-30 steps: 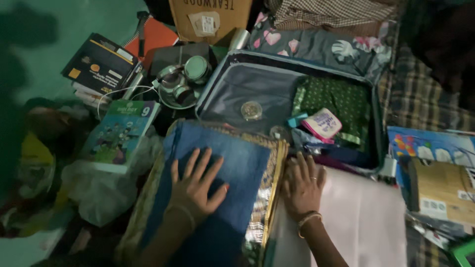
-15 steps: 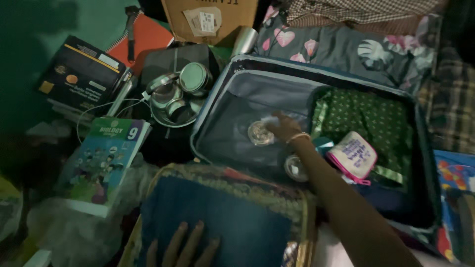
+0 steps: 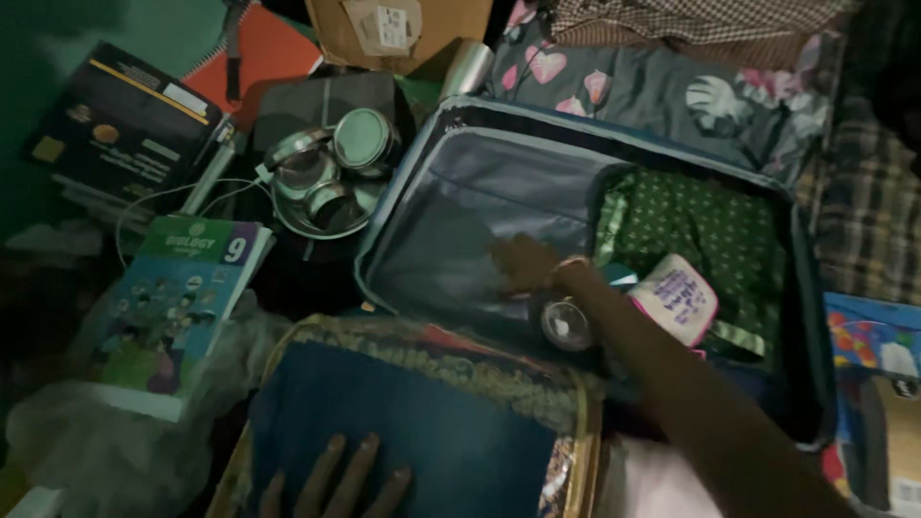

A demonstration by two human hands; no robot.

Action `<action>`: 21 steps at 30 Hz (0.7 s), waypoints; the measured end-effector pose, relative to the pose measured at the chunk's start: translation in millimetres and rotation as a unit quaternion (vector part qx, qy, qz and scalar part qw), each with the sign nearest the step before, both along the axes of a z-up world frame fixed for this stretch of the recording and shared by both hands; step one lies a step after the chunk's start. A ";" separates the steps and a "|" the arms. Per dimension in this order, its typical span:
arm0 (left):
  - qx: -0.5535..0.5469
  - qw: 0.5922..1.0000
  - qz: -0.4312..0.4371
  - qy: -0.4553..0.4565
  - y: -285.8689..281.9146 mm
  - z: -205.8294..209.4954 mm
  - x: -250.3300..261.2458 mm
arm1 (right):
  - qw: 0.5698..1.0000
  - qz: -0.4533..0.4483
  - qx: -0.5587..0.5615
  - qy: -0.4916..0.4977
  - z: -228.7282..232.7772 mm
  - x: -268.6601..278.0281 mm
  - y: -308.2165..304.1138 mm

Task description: The person folds and packs various clothing items into an open suitcase. They handle shirts, pants, and other garments, arranging them neatly inside the suitcase.

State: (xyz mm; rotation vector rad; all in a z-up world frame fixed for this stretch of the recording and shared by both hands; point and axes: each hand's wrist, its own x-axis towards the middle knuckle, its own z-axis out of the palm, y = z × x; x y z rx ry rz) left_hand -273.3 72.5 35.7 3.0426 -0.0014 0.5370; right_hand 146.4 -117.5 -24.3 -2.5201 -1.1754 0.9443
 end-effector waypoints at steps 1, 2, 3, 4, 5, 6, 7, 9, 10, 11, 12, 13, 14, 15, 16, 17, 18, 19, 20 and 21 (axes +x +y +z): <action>0.001 1.000 0.019 -0.002 -2.7 2.5 1.0 | 0.998 0.001 0.070 0.005 9.5 4.7 -17.0; -0.009 1.000 0.025 -0.003 -4.7 5.4 1.6 | 0.990 -0.060 0.123 0.046 17.2 2.7 -39.1; -0.020 0.999 0.031 -0.005 -6.2 8.2 2.1 | 0.973 -0.121 0.175 0.086 26.1 -0.4 -63.4; -0.030 0.999 0.037 -0.006 -7.3 11.6 2.7 | 0.978 -0.134 0.148 0.056 36.0 -0.3 -83.7; -0.035 0.999 0.013 -0.002 -5.6 16.4 3.4 | 0.981 -0.149 0.120 0.027 46.0 -1.7 -102.5; -0.040 0.999 -0.011 0.001 -1.6 21.7 3.8 | 0.968 -0.188 0.137 0.096 59.2 -10.7 -130.8; -0.044 0.998 -0.036 0.002 1.3 25.6 5.5 | 0.948 -0.226 0.156 0.161 72.9 -22.0 -158.4; -0.053 0.998 -0.039 -0.006 2.7 29.3 11.2 | 0.960 -0.259 0.037 0.095 87.5 -38.6 -188.6; -0.058 0.997 -0.040 -0.009 1.9 31.8 11.8 | 0.959 -0.275 -0.023 0.064 91.8 -48.6 -203.0; -0.060 0.997 -0.039 -0.003 1.6 35.6 11.3 | 0.954 -0.290 -0.005 0.079 92.7 -58.4 -213.6; -0.063 0.997 -0.037 0.002 1.4 39.2 12.0 | 0.948 -0.305 0.014 0.094 89.8 -68.2 -221.7; -0.064 0.997 -0.034 0.010 1.0 43.0 11.5 | 0.941 -0.318 0.033 0.111 83.1 -77.3 -227.8; -0.072 0.997 -0.037 0.013 0.4 47.1 11.1 | 0.954 -0.282 0.025 0.094 74.8 -85.0 -233.6; -0.078 0.996 -0.039 0.018 0.6 52.1 10.5 | 0.966 -0.245 0.017 0.078 65.3 -92.1 -238.3; -0.085 0.995 -0.042 0.023 0.3 57.0 10.6 | 0.976 -0.208 0.008 0.061 55.9 -96.1 -242.9; -0.090 0.995 -0.039 0.027 -0.7 61.8 9.9 | 0.970 -0.240 0.009 0.033 46.2 -99.3 -247.4; -0.095 0.994 -0.037 0.032 -2.4 66.2 9.9 | 0.963 -0.271 0.010 0.005 36.3 -102.1 -251.8; -0.098 0.994 -0.032 0.034 -3.1 70.3 11.8 | 0.954 -0.299 0.013 -0.024 25.6 -100.5 -252.6; -0.096 0.994 -0.028 0.040 -4.6 73.9 14.0 | 0.957 -0.285 0.003 -0.056 13.8 -97.3 -248.9; -0.094 0.994 -0.023 0.048 -6.8 76.9 14.7 | 0.959 -0.271 -0.008 -0.085 2.9 -96.3 -243.7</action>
